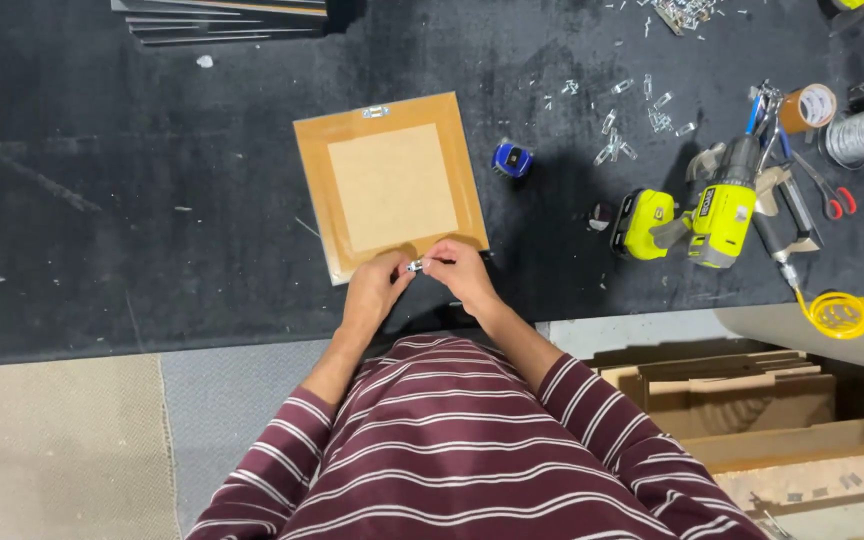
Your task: The person assembles picture frames by attaching metal hanging brackets to the back of wooden frames. They use a tape measure to mark positions, then use a cordless drill to screw the brackets into place. The process is repeated for multiple frames.
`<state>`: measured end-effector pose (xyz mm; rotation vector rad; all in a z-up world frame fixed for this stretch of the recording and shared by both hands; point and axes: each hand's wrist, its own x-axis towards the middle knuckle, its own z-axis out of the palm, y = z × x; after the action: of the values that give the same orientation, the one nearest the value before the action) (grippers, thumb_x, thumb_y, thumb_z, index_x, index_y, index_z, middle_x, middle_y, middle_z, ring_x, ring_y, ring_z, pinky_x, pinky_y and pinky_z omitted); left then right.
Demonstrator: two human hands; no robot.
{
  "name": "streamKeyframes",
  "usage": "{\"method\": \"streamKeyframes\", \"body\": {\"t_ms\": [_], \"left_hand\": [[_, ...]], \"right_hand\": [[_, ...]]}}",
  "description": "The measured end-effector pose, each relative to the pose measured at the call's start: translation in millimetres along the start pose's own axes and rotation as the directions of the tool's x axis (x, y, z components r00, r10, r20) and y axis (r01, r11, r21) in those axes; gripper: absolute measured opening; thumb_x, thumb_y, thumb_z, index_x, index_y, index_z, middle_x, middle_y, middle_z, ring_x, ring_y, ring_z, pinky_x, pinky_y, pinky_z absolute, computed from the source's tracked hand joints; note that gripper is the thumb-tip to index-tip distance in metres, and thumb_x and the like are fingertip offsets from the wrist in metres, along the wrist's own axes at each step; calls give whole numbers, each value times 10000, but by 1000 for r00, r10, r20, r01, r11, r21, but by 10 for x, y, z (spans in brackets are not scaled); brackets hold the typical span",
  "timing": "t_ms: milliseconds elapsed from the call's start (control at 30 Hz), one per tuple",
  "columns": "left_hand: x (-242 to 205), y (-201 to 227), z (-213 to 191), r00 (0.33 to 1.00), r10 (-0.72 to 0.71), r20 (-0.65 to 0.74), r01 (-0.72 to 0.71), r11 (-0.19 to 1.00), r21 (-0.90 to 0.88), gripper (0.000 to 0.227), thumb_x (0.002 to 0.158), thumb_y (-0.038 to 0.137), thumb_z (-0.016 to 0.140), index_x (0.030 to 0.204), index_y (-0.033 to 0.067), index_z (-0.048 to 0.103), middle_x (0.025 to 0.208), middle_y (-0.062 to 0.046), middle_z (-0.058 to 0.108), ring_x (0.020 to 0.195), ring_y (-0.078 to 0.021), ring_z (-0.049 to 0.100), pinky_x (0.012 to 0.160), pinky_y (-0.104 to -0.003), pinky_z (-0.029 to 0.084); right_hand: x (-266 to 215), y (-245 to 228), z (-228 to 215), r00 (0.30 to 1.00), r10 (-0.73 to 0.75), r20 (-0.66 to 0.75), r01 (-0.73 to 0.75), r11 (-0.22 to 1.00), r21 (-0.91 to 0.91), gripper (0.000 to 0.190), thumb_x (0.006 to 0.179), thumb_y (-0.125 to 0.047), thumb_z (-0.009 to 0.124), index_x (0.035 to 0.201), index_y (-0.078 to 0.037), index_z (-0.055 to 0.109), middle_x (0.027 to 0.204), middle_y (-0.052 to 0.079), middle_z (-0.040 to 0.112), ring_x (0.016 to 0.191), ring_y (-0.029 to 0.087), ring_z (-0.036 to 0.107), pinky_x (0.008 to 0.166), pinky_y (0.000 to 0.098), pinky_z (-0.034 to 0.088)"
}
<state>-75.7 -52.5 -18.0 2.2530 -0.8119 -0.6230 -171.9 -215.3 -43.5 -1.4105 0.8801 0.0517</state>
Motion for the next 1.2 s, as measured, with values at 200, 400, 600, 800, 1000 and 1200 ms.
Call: {"method": "streamKeyframes", "body": {"t_ms": [200, 400, 600, 800, 1000, 1200], "left_hand": [[-26, -119, -3, 988, 149, -29, -149, 989, 27, 171, 822, 197, 784, 861, 159, 622, 800, -46, 706, 857, -302, 715, 756, -418, 570], [-123, -309, 91, 973, 218, -70, -209, 971, 119, 213, 767, 221, 818, 804, 176, 613, 751, 28, 637, 862, -235, 686, 765, -377, 543], [18, -166, 0, 985, 161, -65, -148, 972, 181, 177, 817, 249, 786, 829, 195, 618, 782, 64, 596, 924, -204, 645, 784, -371, 503], [118, -168, 19, 981, 174, -82, -152, 964, 217, 144, 839, 223, 774, 924, 191, 662, 927, 39, 630, 1014, -218, 635, 796, -373, 514], [100, -141, -10, 995, 95, -38, -87, 982, 170, 166, 855, 236, 763, 946, 217, 627, 963, 69, 597, 1042, -185, 598, 861, -363, 454], [111, -146, -9, 995, 91, -44, -83, 986, 146, 159, 863, 243, 763, 935, 225, 622, 944, 83, 585, 1025, -163, 591, 856, -352, 429]], "right_hand": [[-95, 81, 46, 1000, 1, -8, -2, 995, -97, 206, 852, -133, 786, 1047, -81, 742, 1086, 141, 717, 988, 154, 651, 796, 315, 595], [-157, 67, 76, 996, -31, 81, 48, 974, -221, 231, 837, -50, 764, 1064, -89, 749, 1086, 144, 728, 1013, 216, 724, 884, 359, 606], [-323, -454, 76, 940, -318, 121, 336, 811, -480, 173, 876, -23, 757, 1037, -85, 767, 959, 108, 721, 994, 271, 735, 864, 355, 634], [-27, -300, 42, 895, -404, 189, 431, 673, -601, 167, 897, -61, 746, 1053, -120, 752, 989, 90, 717, 930, 268, 739, 808, 366, 644], [19, -309, 42, 922, -350, 167, 387, 803, -454, 293, 893, -1, 717, 1174, -86, 708, 1100, 140, 684, 956, 295, 720, 804, 375, 645], [66, -285, -71, 985, -92, 147, 98, 995, -36, 443, 888, 18, 671, 1305, -91, 568, 1171, 148, 736, 1015, 134, 671, 874, 270, 589]]}}
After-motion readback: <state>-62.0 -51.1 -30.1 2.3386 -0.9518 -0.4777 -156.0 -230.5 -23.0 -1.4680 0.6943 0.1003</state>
